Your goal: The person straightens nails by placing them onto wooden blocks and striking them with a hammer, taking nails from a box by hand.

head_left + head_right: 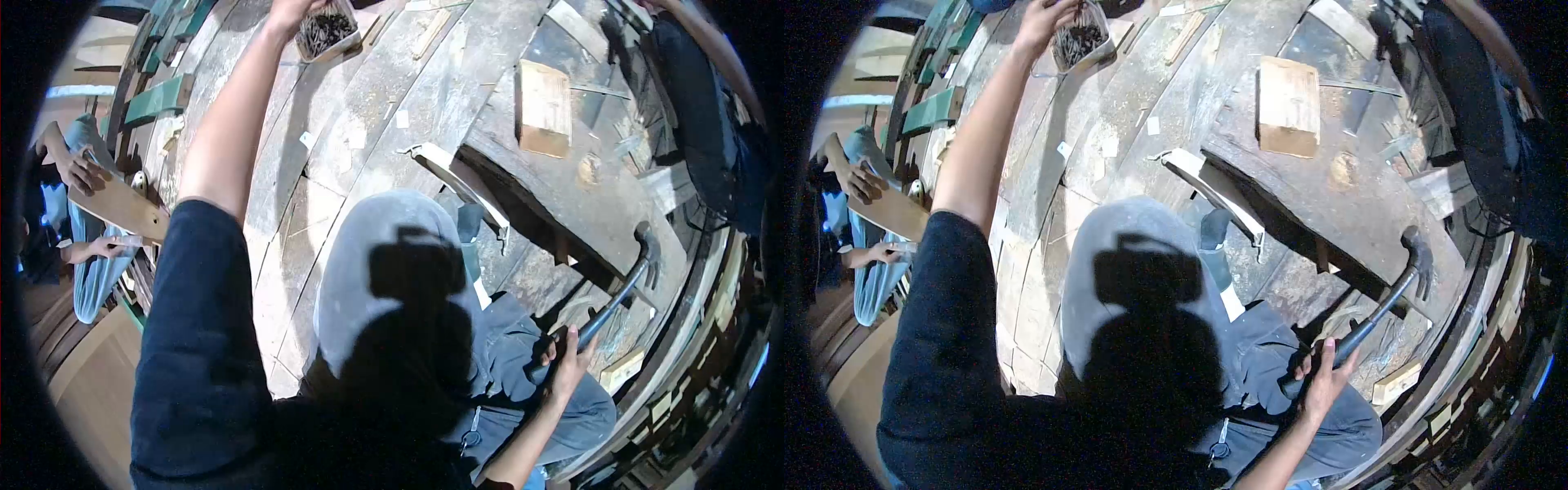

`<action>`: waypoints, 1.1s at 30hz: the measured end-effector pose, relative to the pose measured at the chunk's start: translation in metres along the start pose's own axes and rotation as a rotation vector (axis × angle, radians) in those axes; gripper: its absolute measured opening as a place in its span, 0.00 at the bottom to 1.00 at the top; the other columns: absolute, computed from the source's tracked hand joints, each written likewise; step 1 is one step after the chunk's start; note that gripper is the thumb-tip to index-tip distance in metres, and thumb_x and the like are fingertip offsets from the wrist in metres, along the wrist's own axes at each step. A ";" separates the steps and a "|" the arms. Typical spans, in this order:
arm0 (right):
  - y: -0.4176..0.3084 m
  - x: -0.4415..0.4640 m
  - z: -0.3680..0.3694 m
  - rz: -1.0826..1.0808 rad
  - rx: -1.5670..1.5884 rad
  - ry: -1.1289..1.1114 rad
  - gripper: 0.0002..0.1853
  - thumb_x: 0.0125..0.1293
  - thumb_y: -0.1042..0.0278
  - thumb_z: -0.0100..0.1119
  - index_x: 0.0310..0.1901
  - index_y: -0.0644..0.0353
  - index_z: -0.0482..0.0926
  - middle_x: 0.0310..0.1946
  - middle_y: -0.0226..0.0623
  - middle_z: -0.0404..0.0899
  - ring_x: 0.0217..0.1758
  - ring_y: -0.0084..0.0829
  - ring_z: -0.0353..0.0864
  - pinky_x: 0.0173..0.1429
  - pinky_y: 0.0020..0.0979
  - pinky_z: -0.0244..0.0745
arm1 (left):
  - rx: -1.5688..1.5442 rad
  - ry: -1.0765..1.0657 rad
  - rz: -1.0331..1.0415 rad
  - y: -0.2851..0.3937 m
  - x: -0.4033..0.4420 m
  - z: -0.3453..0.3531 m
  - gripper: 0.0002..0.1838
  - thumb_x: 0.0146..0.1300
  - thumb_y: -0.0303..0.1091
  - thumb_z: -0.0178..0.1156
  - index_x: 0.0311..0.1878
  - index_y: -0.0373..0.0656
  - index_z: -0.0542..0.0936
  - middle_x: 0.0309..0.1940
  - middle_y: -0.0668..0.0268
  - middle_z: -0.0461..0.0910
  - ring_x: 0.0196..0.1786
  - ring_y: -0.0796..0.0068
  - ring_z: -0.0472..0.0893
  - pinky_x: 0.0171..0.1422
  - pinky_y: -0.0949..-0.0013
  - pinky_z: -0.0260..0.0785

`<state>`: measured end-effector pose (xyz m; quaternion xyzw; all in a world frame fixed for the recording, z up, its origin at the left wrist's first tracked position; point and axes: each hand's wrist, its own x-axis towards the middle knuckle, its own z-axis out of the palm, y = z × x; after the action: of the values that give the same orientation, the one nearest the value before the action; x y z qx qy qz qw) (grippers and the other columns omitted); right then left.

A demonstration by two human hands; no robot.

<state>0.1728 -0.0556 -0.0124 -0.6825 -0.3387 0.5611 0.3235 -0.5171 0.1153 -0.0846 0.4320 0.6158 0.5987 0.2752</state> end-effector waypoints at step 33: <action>0.001 -0.009 -0.029 -0.141 0.391 -0.091 0.22 0.75 0.68 0.54 0.67 0.60 0.64 0.27 0.32 0.72 0.19 0.22 0.72 0.18 0.27 0.69 | 0.565 -0.650 0.452 0.158 -0.248 0.395 0.17 0.59 0.30 0.69 0.52 0.38 0.82 0.50 0.55 0.84 0.52 0.55 0.84 0.57 0.61 0.76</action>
<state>0.2002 -0.0654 -0.0037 -0.5552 -0.2844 0.6224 0.4728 -0.0285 0.0849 -0.0266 0.7774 0.5271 0.2872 0.1883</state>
